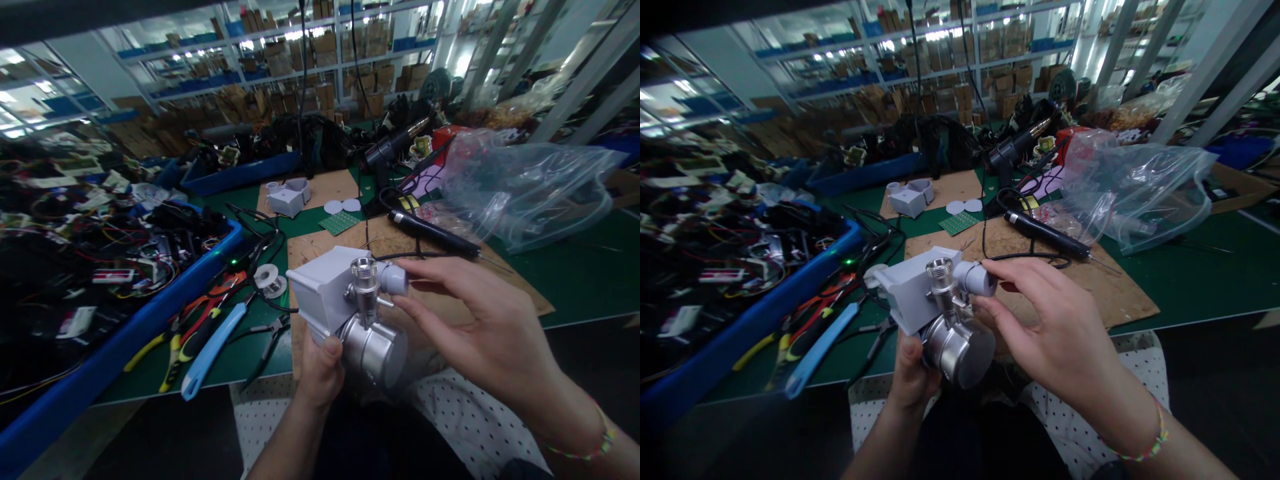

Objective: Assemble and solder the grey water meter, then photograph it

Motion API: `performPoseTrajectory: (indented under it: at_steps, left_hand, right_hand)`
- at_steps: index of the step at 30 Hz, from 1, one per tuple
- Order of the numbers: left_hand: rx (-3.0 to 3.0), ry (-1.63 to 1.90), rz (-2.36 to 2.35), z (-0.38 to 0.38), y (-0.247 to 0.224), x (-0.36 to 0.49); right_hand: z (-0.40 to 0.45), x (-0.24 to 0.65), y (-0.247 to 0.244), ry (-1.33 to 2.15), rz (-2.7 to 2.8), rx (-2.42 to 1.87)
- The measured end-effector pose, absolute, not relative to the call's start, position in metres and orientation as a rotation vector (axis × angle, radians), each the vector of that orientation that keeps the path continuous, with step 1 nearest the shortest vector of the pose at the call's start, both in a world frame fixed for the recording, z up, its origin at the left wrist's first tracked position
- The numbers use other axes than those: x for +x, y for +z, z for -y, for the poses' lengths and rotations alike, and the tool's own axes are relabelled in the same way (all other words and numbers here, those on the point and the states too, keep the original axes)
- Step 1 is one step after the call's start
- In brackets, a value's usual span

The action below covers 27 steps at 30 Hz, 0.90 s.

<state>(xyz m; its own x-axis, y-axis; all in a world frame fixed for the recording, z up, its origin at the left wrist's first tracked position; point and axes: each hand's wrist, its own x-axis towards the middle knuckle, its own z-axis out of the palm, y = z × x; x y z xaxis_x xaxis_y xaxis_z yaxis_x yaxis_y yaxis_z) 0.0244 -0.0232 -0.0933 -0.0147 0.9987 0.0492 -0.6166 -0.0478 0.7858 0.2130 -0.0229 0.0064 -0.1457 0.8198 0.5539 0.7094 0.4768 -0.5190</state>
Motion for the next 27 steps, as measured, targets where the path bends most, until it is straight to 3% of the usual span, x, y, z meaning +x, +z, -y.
performPoseTrajectory:
  at_steps: [27]
  left_hand:
    - [0.811, 1.432, -0.624, 0.022, -0.101, 0.02]
  right_hand:
    - [0.012, 0.255, -0.004, -0.202, 2.352, -0.86]
